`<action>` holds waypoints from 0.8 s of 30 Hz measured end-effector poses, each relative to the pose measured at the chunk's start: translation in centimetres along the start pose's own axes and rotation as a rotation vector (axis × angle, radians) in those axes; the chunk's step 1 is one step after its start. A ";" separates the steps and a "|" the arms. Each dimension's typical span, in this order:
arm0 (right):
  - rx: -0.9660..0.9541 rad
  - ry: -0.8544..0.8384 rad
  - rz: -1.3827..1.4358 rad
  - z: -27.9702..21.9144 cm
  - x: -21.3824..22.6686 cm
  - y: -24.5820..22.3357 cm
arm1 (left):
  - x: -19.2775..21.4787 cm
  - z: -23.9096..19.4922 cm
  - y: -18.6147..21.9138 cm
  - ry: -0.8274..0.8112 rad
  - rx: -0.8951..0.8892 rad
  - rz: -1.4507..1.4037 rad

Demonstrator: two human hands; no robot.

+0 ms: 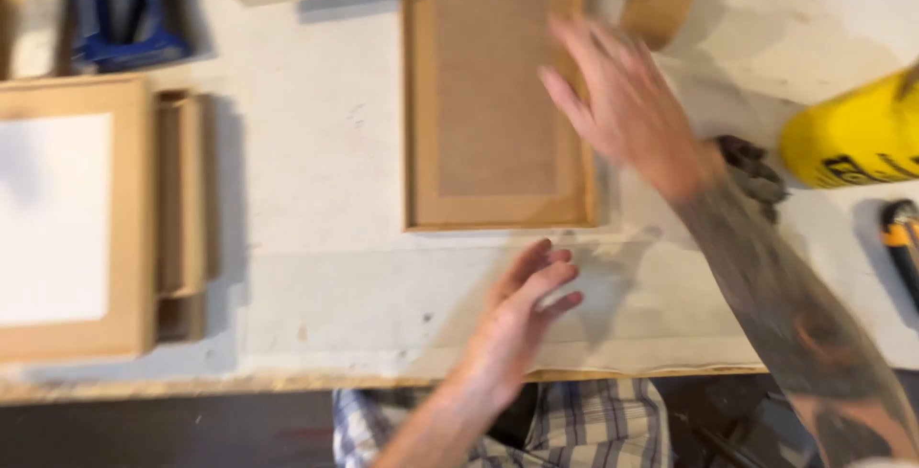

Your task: Cleaning a wooden picture frame and sealing the back with paper tape and trimming it.

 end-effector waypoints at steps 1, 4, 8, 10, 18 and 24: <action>0.015 0.003 0.025 1.5 -2.9 1.2 | 0.2 -0.2 -0.3 0.018 -0.018 -0.014; 0.131 0.043 -0.070 6.0 -10.7 4.4 | 0.0 -0.2 -0.3 0.055 -0.040 -0.154; -0.081 -0.102 -0.094 7.4 -16.5 7.4 | -0.6 -0.7 1.7 -0.026 -0.168 -0.162; -0.191 -0.138 -0.124 8.1 -16.0 7.4 | -1.0 -1.3 2.4 -0.016 -0.136 -0.138; 0.145 0.393 -0.223 8.1 10.7 -6.5 | -0.7 1.4 1.0 0.072 -0.677 -0.106; -0.697 0.603 0.686 -2.9 14.8 -12.0 | -4.7 -6.0 19.1 0.242 -1.722 0.244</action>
Point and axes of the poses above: each hand's wrist, its own z-axis towards the middle knuckle, its own x-axis out of the back of the hand, y = z × x, the point moved 2 cm from there along z, towards the middle knuckle, and after that the axes turned 13 degrees about y, right-handed, at the moved point
